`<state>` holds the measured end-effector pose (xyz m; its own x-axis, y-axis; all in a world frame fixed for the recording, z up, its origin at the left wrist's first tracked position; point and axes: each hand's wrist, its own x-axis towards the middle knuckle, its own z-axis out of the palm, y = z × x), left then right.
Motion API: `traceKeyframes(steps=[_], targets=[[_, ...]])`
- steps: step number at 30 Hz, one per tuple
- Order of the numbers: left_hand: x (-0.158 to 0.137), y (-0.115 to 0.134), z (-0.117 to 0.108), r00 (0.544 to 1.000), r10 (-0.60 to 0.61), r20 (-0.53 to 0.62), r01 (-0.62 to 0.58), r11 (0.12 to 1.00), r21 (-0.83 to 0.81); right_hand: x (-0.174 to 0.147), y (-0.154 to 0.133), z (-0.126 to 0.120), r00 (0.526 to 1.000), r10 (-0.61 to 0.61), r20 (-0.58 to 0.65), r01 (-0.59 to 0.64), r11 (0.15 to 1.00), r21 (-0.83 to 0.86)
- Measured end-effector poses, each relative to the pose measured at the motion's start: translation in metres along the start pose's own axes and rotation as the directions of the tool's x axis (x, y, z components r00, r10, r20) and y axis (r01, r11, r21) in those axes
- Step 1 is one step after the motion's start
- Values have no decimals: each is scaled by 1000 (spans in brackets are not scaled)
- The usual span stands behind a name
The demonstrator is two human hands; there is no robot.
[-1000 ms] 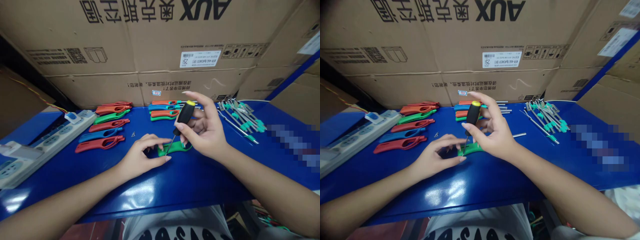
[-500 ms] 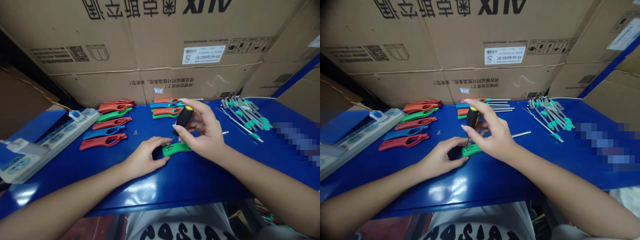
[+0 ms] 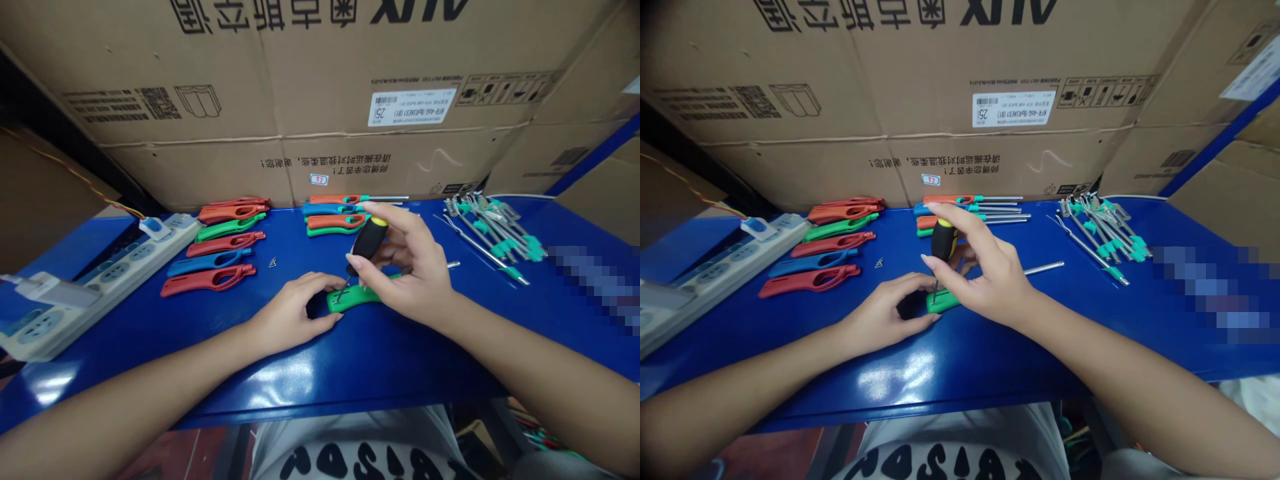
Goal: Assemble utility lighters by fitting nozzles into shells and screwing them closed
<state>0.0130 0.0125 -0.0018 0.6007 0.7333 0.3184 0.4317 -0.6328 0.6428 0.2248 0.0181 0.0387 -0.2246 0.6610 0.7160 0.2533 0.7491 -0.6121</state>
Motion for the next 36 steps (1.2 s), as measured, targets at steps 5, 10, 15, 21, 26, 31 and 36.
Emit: traceKeyframes(steps=[5,10,15,21,26,31,36], targets=[[0,-1,0,1000,-4,2,4,1000,-13,-1,2,0,1000,-14,-2,14,1000,-21],[-1,-1,0,1000,-7,5,7,1000,-24,-2,3,2,1000,-15,5,15,1000,-3],[0,-1,0,1000,-19,10,19,999,-33,-3,2,3,1000,-3,4,3,1000,18],[1,0,-1,1000,-6,15,6,1000,-16,-4,2,3,1000,-18,5,18,1000,14],[1,0,-1,1000,11,14,-11,1000,-7,-4,2,2,999,-52,16,52,999,4],[0,-2,-1,1000,8,18,-8,1000,-6,-5,4,3,996,-79,50,78,997,11],[1,0,0,1000,15,14,-15,1000,-6,-2,2,0,983,-124,134,129,991,-26]])
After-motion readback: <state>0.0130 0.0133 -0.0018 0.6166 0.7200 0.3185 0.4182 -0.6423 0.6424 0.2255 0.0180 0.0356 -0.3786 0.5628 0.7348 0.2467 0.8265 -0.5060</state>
